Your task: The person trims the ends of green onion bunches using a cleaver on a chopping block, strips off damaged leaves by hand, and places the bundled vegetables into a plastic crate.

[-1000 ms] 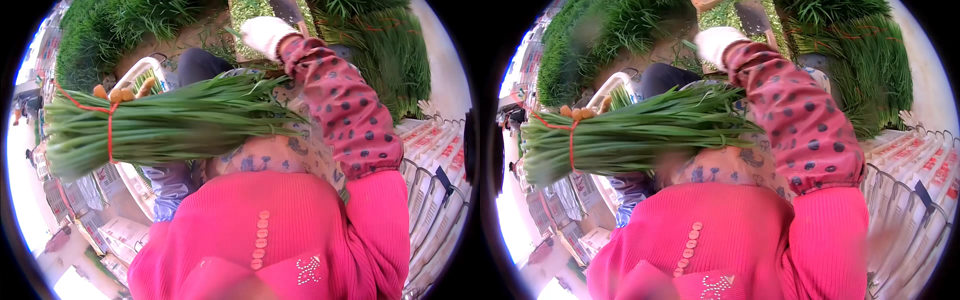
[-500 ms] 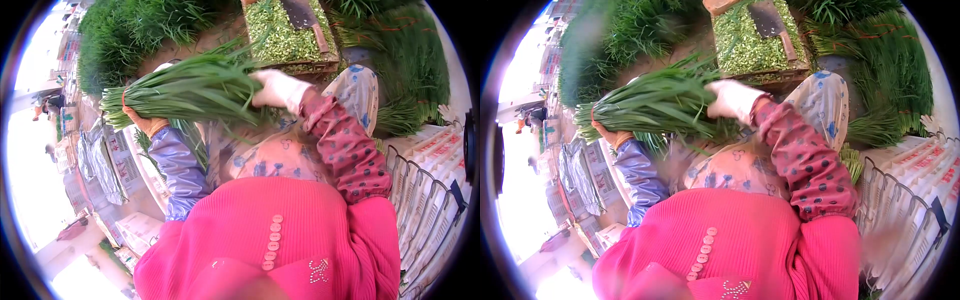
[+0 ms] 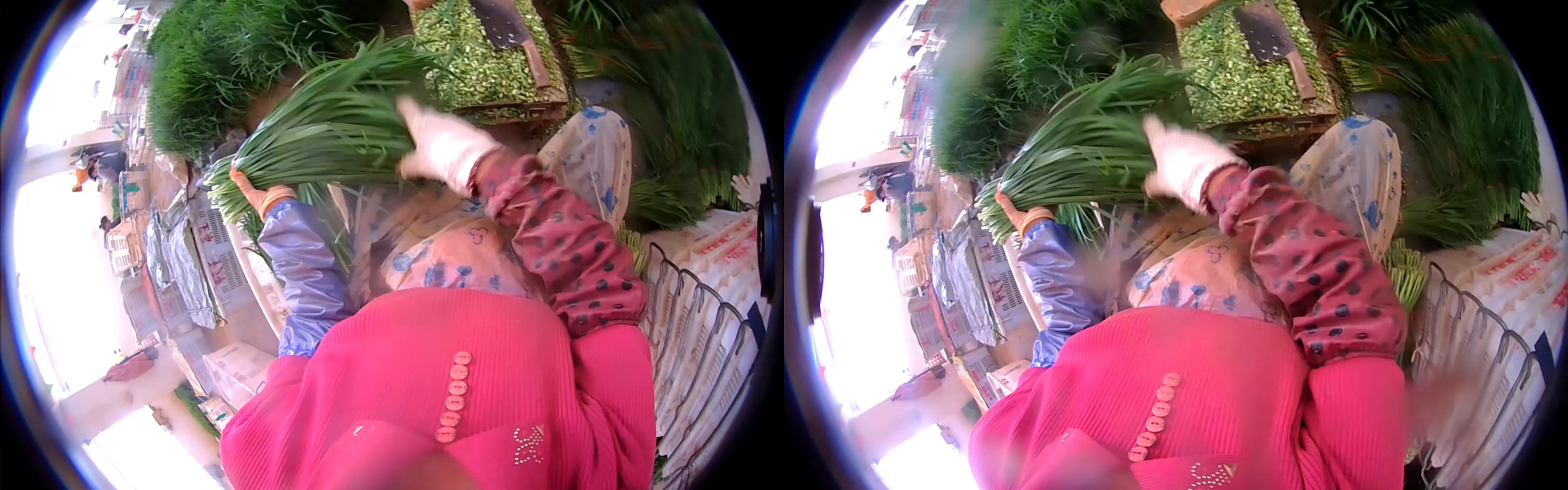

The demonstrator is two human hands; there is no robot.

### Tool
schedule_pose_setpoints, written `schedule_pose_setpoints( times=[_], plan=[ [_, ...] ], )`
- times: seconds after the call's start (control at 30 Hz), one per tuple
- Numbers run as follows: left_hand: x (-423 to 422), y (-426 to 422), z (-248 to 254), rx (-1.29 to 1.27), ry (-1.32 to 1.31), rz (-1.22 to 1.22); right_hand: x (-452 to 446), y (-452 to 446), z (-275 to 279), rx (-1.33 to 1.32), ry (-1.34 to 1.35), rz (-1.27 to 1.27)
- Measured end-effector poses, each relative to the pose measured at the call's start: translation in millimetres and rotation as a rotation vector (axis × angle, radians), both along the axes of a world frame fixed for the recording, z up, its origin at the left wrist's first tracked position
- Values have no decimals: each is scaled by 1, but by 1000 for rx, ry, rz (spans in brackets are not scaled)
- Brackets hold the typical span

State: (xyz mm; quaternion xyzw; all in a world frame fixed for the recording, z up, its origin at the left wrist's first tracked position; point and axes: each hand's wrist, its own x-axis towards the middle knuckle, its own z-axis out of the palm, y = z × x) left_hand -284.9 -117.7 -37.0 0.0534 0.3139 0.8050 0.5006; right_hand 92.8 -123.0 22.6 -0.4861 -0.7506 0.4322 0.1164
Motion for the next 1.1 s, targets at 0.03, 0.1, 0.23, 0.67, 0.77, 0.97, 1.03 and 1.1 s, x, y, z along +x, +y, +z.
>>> schedule_pose_setpoints(
  times=[0.03, 0.1, 0.23, 0.67, 0.77, 0.97, 1.03, 1.1],
  plan=[
    [-7, 3, -5, 3, -1, -15, -12, -6, -5, -186, -16, 107],
    [-8, 2, -3, -12, 36, 67, -25, -27, -1, -314, -3, 158],
    [11, 1, 7, 59, 196, 164, -14, -48, 44, -288, 56, 316],
    [52, -12, 49, 419, 541, 38, 49, -58, 47, 336, -236, 244],
    [71, -13, 71, 500, 564, 127, 57, -39, 125, 320, -552, -82],
    [128, -5, 93, 643, 425, -251, 1, -15, 144, 472, 525, -14],
    [144, -5, 104, 655, 413, -403, -10, -3, 121, 609, 297, 52],
    [148, -7, 103, 675, 319, -401, -11, -3, 84, 452, 147, 50]
  ],
)
